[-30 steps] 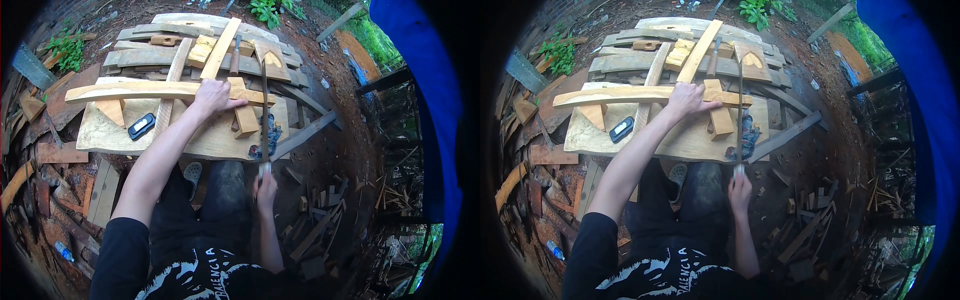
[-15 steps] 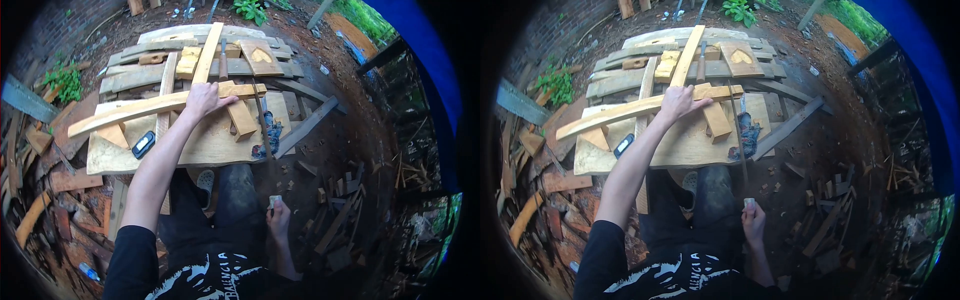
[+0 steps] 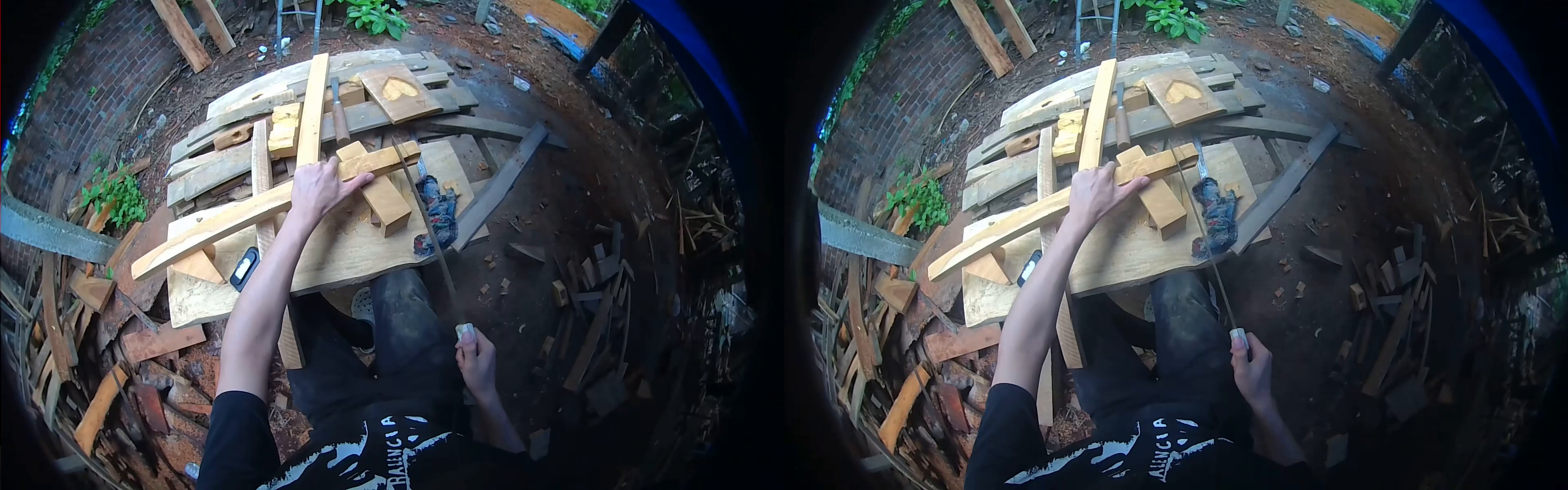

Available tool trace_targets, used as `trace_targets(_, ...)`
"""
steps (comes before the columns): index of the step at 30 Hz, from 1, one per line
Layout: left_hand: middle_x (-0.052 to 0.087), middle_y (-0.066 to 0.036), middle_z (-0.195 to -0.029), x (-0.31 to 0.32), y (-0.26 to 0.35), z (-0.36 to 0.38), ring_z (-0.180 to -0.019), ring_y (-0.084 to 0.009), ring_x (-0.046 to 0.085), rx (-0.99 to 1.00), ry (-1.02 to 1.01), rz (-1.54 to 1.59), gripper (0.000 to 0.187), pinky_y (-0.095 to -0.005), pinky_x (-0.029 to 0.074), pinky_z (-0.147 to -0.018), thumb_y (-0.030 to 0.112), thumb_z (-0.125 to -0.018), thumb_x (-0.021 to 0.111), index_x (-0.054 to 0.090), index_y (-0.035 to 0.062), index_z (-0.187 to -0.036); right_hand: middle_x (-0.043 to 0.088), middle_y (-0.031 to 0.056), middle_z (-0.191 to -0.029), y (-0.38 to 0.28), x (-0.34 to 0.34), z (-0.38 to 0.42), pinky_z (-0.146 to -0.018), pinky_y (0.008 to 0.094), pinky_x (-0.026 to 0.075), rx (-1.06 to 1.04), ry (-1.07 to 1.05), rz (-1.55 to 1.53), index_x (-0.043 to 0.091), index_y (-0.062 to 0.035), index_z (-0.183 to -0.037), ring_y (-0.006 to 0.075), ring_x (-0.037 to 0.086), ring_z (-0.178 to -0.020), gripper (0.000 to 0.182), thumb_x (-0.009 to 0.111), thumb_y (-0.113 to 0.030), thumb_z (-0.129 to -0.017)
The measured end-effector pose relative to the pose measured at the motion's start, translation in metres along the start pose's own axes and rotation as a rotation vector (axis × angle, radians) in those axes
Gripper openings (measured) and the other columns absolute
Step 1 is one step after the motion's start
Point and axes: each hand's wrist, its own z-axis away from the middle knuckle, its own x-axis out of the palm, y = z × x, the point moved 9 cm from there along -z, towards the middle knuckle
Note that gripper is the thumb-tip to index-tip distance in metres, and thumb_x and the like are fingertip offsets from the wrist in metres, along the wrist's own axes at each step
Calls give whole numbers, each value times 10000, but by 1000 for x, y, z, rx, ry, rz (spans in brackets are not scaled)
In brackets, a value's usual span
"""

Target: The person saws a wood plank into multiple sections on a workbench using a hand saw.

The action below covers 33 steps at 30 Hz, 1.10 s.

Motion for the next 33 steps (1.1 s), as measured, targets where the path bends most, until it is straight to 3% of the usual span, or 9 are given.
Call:
trace_targets(5, 659, -171, -589, -6, 11, 8, -568, -323, 698, 59, -3, -1, 828, -416, 553, -549, 807, -816, 630, 736, -14, -850, 547, 70, -639, -35, 21, -67, -576, 333, 424, -31, 7, 72, 633, 12, -893, 145, 533, -604, 424, 578, -376, -1056)
trace_targets(9, 663, -167, -583, -7, 13, 14, -551, -298, 699, 72, 61, -14, 860, -392, 556, -563, 821, -830, 596, 720, -31, -818, 666, 300, -859, -77, 68, -178, -756, 477, 498, -186, 105, 186, 676, 48, -1027, 444, 675, -835, 565, 540, -500, -1040)
trace_targets(11, 665, -164, -585, -7, 12, 12, -555, -295, 702, 71, 72, 1, 879, -395, 553, -562, 837, -827, 577, 723, -30, -824, 679, 324, -950, -97, 82, -217, -818, 489, 506, -94, 84, 219, 694, 48, -1010, 480, 677, -945, 632, 531, -563, -1022)
trace_targets(19, 665, -152, -583, -6, 8, 8, -567, -297, 702, 3, 11, -62, 852, -396, 534, -542, 851, -815, 572, 742, 17, -845, 695, 257, -835, -73, 92, -209, -760, 456, 509, -132, 79, 75, 688, 44, -959, 402, 697, -839, 610, 541, -544, -1026)
trace_targets(21, 657, -153, -574, -7, 8, 10, -566, -310, 696, -9, 11, -50, 836, -406, 531, -538, 839, -806, 602, 759, 21, -879, 487, 0, -591, -69, 79, -181, -521, 292, 384, -155, 73, 9, 586, -34, -750, 94, 480, -535, 534, 546, -468, -1058)
trace_targets(23, 660, -154, -585, -8, 9, 8, -571, -309, 695, -11, -8, -42, 827, -410, 528, -545, 839, -805, 603, 755, 29, -868, 594, 142, -684, -52, 60, -138, -641, 400, 461, -185, 48, 121, 620, 33, -895, 279, 609, -649, 468, 556, -403, -1053)
trace_targets(28, 669, -150, -596, -7, 8, 7, -570, -299, 699, -7, 4, -42, 837, -398, 535, -547, 846, -817, 576, 742, 26, -841, 521, 57, -606, 12, 6, -26, -573, 354, 435, -82, 10, 45, 595, -16, -855, 146, 549, -596, 401, 558, -361, -1055)
trace_targets(30, 677, -146, -603, -1, 7, 10, -564, -288, 703, 9, -23, -51, 851, -387, 537, -544, 854, -827, 550, 732, 23, -820, 484, -45, -656, 15, -1, -5, -496, 235, 340, 3, -55, 4, 563, -58, -851, 25, 452, -572, 392, 540, -383, -1068)
trace_targets(33, 672, -152, -596, -10, 11, 6, -564, -295, 701, 61, 93, -7, 848, -388, 536, -540, 842, -828, 565, 725, 10, -814, 536, 41, -612, -11, 0, -30, -555, 327, 421, 13, 1, 59, 591, -15, -817, 115, 540, -583, 422, 577, -367, -1050)
